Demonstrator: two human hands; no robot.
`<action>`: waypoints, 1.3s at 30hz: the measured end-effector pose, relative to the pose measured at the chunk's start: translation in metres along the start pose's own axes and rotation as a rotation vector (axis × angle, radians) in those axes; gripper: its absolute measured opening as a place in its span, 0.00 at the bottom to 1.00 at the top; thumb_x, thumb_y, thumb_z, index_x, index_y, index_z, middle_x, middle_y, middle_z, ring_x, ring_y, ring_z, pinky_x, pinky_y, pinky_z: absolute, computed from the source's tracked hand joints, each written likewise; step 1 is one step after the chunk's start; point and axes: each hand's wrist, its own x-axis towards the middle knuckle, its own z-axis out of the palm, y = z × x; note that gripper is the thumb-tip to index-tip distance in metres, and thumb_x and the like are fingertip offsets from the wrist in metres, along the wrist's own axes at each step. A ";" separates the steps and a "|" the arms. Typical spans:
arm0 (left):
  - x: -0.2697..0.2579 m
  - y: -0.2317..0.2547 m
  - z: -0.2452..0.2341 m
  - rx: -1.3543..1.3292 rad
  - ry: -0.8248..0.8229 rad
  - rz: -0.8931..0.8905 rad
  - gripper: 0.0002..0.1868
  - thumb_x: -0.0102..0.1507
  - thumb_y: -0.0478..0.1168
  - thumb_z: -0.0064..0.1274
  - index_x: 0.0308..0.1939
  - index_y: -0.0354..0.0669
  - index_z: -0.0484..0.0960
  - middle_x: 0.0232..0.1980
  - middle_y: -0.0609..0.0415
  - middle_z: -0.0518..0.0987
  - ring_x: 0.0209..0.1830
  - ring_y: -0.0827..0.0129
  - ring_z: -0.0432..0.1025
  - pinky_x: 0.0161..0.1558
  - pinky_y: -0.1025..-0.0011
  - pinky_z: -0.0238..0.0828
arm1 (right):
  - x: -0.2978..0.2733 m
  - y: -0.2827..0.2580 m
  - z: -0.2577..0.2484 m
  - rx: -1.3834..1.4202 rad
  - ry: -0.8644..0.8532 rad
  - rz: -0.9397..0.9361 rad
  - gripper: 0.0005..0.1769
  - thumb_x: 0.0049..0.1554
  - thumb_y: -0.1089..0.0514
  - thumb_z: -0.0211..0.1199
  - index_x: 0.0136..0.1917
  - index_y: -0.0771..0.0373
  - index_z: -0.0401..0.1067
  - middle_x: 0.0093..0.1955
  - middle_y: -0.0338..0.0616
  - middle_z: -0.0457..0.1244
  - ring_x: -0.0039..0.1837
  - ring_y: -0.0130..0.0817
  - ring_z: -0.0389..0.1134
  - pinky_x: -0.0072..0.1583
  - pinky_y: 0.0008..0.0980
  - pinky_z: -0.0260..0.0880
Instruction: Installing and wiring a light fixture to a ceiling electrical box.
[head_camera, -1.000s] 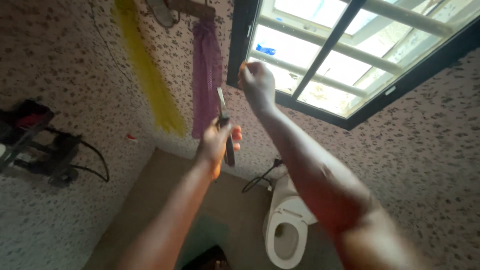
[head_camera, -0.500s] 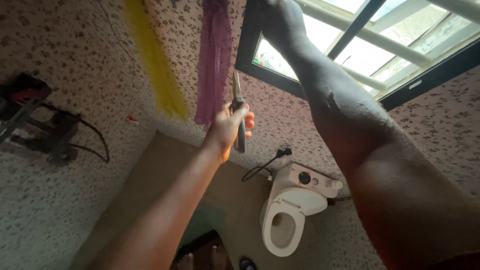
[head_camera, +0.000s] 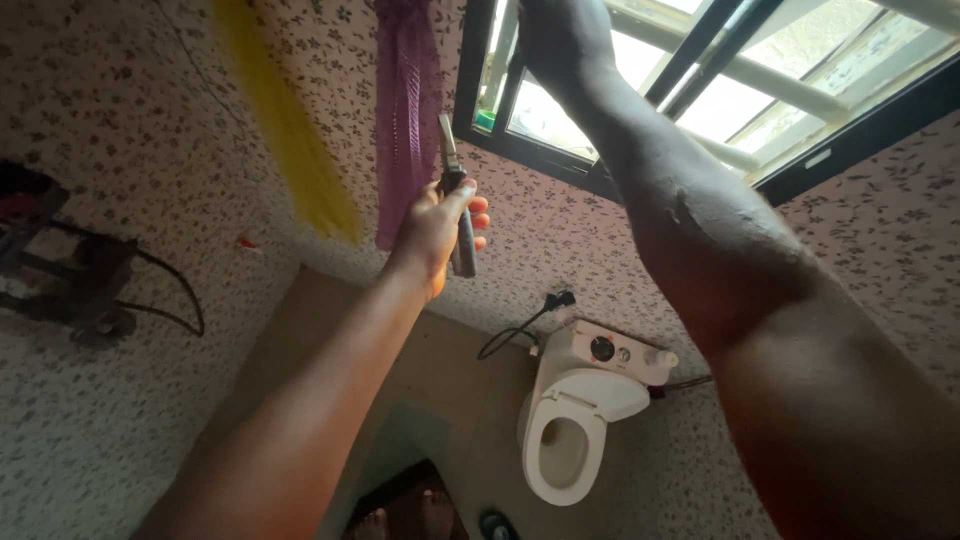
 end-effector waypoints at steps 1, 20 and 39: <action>-0.002 -0.003 -0.004 -0.005 -0.010 -0.002 0.17 0.69 0.51 0.47 0.53 0.43 0.74 0.45 0.53 0.80 0.42 0.72 0.78 0.41 0.69 0.81 | -0.004 0.002 0.005 0.048 -0.057 0.064 0.02 0.55 0.62 0.65 0.40 0.60 0.74 0.30 0.45 0.63 0.32 0.38 0.66 0.34 0.37 0.66; -0.007 -0.035 -0.037 -0.072 -0.035 0.023 0.13 0.66 0.49 0.53 0.47 0.44 0.76 0.42 0.56 0.80 0.40 0.72 0.77 0.38 0.68 0.77 | -0.092 0.030 -0.048 0.153 -0.199 0.198 0.06 0.67 0.64 0.63 0.47 0.63 0.77 0.32 0.43 0.67 0.31 0.26 0.67 0.32 0.25 0.68; -0.034 -0.071 -0.046 -0.078 -0.086 -0.059 0.16 0.66 0.49 0.53 0.51 0.43 0.77 0.43 0.55 0.81 0.41 0.71 0.77 0.40 0.67 0.78 | -0.110 -0.020 0.173 0.534 -0.844 0.869 0.25 0.60 0.44 0.62 0.52 0.70 0.76 0.50 0.62 0.69 0.55 0.52 0.71 0.60 0.45 0.69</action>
